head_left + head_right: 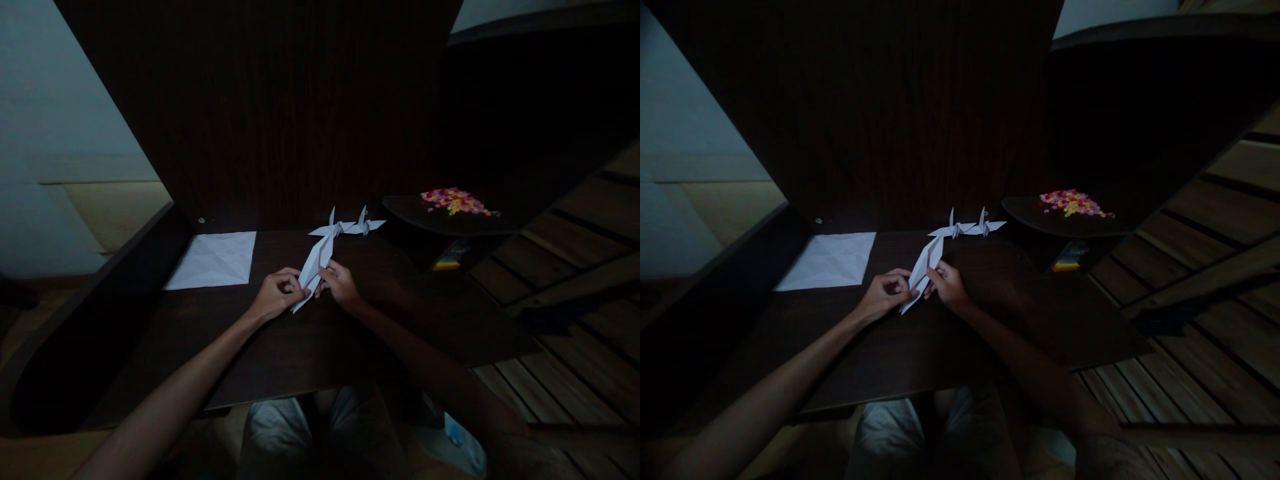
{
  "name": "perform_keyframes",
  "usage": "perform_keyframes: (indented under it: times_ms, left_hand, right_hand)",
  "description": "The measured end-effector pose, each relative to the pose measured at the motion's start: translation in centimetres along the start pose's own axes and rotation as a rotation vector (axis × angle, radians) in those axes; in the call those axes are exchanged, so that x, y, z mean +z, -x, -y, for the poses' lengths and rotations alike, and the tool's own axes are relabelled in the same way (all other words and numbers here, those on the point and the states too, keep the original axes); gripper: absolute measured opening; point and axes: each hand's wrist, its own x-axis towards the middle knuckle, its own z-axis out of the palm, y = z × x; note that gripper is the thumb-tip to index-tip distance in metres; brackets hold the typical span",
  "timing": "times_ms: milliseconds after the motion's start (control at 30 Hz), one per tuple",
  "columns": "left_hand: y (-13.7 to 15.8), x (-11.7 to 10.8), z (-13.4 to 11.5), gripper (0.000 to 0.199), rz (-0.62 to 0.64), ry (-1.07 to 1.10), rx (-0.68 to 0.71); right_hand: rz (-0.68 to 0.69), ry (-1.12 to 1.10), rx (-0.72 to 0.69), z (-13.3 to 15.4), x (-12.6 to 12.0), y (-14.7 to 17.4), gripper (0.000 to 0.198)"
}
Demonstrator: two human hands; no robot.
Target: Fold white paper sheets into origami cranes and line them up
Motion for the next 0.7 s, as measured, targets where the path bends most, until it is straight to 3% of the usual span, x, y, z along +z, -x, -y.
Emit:
perform_keyframes:
  times_ms: [233,400,567,700]
  left_hand:
    - [-0.1,0.1,0.5,0.024,-0.049,-0.055,-0.021]
    - [-0.2,0.2,0.9,0.021,-0.093,-0.085,-0.042]
    - [-0.2,0.2,0.8,0.021,-0.119,-0.100,-0.031]
    - [-0.2,0.2,1.3,0.021,-0.122,-0.070,-0.001]
  right_hand:
    - [-0.081,-0.047,0.018,0.4,-0.3,-0.3,0.032]
    - [-0.137,-0.076,0.014,0.3,-0.5,-0.3,0.041]
    - [-0.175,-0.056,-0.058,0.3,-0.4,-0.2,0.054]
    - [-0.165,-0.026,-0.110,0.4,-0.3,0.0,0.051]
